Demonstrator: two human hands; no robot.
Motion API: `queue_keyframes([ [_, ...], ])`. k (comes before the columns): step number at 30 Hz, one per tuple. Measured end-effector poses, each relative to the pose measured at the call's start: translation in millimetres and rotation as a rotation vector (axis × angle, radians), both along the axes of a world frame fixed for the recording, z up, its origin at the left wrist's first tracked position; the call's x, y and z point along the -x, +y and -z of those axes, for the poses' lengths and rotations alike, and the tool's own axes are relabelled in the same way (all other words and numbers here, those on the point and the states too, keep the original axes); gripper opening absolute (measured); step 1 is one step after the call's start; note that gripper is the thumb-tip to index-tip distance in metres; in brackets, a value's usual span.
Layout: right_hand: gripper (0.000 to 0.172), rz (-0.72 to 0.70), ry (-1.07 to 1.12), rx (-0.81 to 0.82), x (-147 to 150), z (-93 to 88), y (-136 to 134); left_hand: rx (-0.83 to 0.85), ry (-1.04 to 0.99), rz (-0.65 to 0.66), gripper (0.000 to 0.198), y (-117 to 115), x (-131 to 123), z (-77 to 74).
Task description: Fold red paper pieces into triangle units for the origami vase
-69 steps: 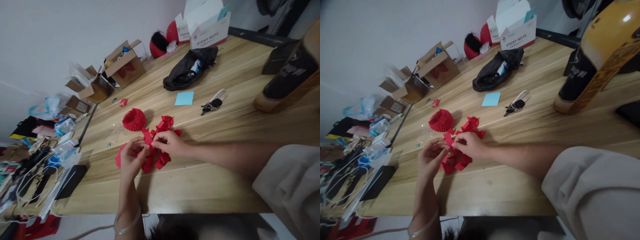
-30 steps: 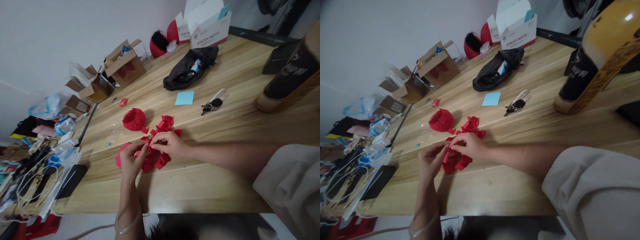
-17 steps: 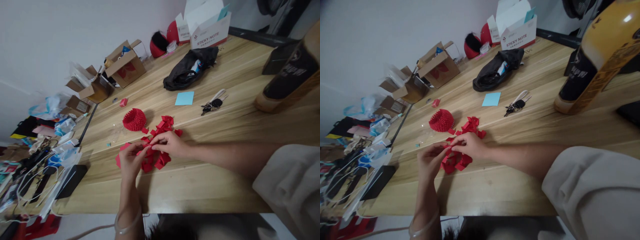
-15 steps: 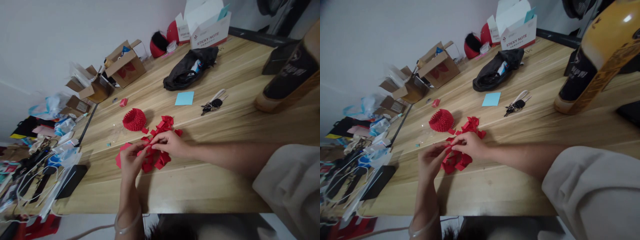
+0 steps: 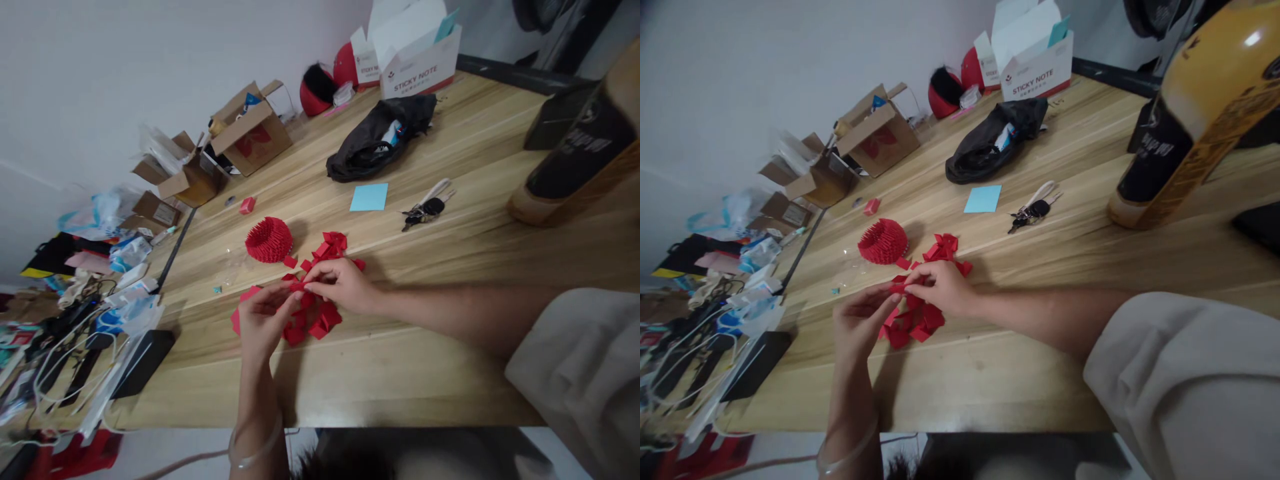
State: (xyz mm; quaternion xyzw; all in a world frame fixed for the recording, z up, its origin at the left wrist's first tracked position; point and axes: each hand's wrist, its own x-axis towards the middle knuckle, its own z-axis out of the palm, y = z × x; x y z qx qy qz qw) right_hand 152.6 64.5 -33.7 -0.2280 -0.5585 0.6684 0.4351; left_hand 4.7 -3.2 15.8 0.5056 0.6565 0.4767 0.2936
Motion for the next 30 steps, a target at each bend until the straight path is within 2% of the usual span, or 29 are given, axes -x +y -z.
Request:
queue_keyframes([
  [5,0.002,-0.018,0.008,0.022,-0.4,-0.6,-0.1,-0.009,0.018,-0.052,0.014,0.3,2.1,2.3],
  [14,0.004,-0.022,0.009,0.048,-0.8,-1.6,0.2,-0.065,0.039,-0.007,0.014,0.6,3.1,5.4],
  [30,0.008,-0.012,-0.006,0.02,-1.5,-1.3,0.0,-0.051,0.117,0.094,0.015,-0.4,6.7,4.8],
])
